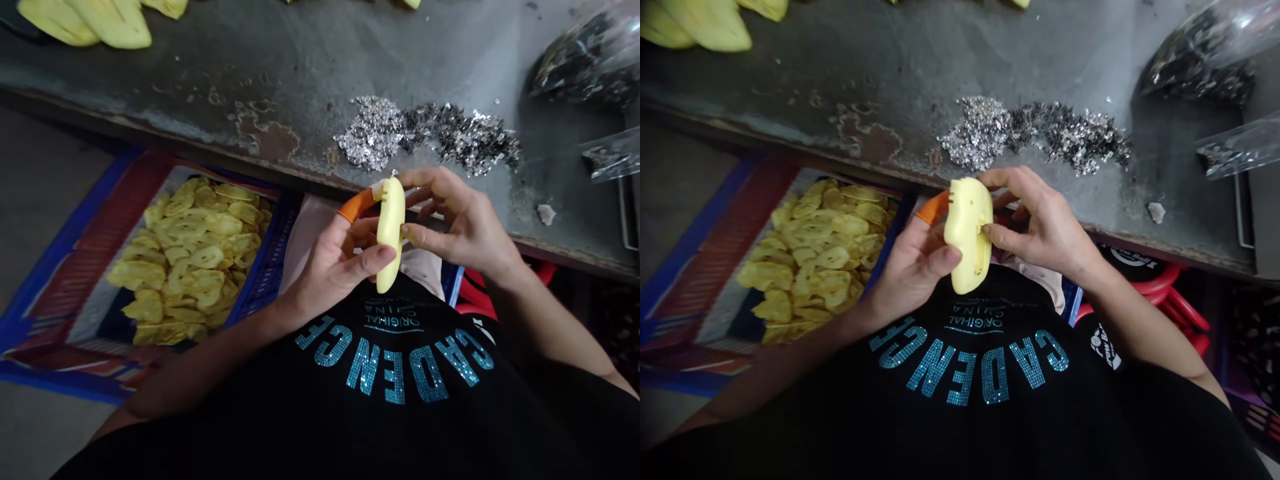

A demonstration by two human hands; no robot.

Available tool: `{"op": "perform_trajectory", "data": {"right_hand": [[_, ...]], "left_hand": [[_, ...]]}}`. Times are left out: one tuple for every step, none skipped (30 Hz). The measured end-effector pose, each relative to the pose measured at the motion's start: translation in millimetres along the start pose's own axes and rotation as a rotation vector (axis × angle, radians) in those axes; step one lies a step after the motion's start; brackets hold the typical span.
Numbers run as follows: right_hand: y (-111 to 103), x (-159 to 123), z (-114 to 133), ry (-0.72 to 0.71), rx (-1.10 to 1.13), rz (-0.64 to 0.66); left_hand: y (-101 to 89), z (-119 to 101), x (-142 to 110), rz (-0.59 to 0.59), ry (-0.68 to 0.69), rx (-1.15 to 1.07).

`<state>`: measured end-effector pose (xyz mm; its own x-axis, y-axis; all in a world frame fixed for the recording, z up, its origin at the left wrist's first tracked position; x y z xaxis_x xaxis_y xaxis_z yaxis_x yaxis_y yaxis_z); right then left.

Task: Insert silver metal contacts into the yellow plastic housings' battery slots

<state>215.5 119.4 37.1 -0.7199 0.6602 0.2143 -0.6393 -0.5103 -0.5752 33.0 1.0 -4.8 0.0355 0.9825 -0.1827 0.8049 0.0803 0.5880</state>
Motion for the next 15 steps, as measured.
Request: {"op": "perform_trajectory", "data": {"right_hand": [[3.6, 1.1, -1.1, 0.003, 0.035, -0.014], [7.7, 1.8, -2.1, -0.001, 0.072, -0.030], [12.1, 2.0, -3.0, -0.010, 0.110, -0.049], [16.6, 1.8, -4.0, -0.019, 0.141, -0.070], [20.9, 1.4, -5.3, -0.027, 0.165, -0.094], [25.0, 1.1, -7.2, -0.029, 0.175, -0.120], [28.4, 1.3, -9.6, -0.023, 0.166, -0.155], [31.0, 2.1, -12.3, -0.020, 0.161, -0.195], [33.5, 3.9, -15.2, -0.018, 0.159, -0.216], [35.3, 6.6, -17.5, -0.030, 0.158, -0.237], [36.6, 10.2, -19.3, -0.050, 0.155, -0.252], [37.6, 14.5, -20.4, -0.073, 0.149, -0.258], [38.4, 19.3, -20.6, -0.097, 0.138, -0.263], [39.3, 24.5, -20.2, -0.115, 0.120, -0.262], [40.5, 30.0, -19.2, -0.127, 0.098, -0.256]], "left_hand": [[-2.0, -0.7, -0.9, 0.009, 0.020, 0.044], [-4.5, -1.5, -1.9, 0.017, 0.042, 0.089], [-7.6, -2.4, -2.7, 0.022, 0.067, 0.133], [-11.2, -3.1, -3.5, 0.022, 0.088, 0.172], [-15.1, -3.5, -4.2, 0.026, 0.097, 0.211], [-19.2, -3.8, -4.6, 0.029, 0.100, 0.249], [-23.3, -3.8, -4.6, 0.032, 0.095, 0.282], [-27.2, -3.6, -4.4, 0.039, 0.084, 0.312], [-31.1, -3.6, -3.9, 0.037, 0.075, 0.335], [-34.8, -3.6, -3.3, 0.028, 0.064, 0.354], [-38.4, -3.8, -2.5, 0.011, 0.058, 0.367], [-41.7, -4.0, -1.7, -0.007, 0.055, 0.375], [-44.9, -4.4, -0.7, -0.022, 0.056, 0.381], [-48.1, -5.0, 0.6, -0.035, 0.068, 0.387], [-51.8, -6.0, 2.5, -0.046, 0.093, 0.394]]}}
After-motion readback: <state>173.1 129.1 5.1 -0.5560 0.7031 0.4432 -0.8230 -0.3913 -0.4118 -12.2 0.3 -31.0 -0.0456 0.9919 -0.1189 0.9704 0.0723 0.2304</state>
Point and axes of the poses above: each hand's wrist, its own x-axis towards the middle knuckle, its own y-axis out of the palm, z = x × y, the point moved 3 cm from there along x, towards the middle knuckle, and after that the axes turned 2 degrees about -x, right-handed, at the moved point
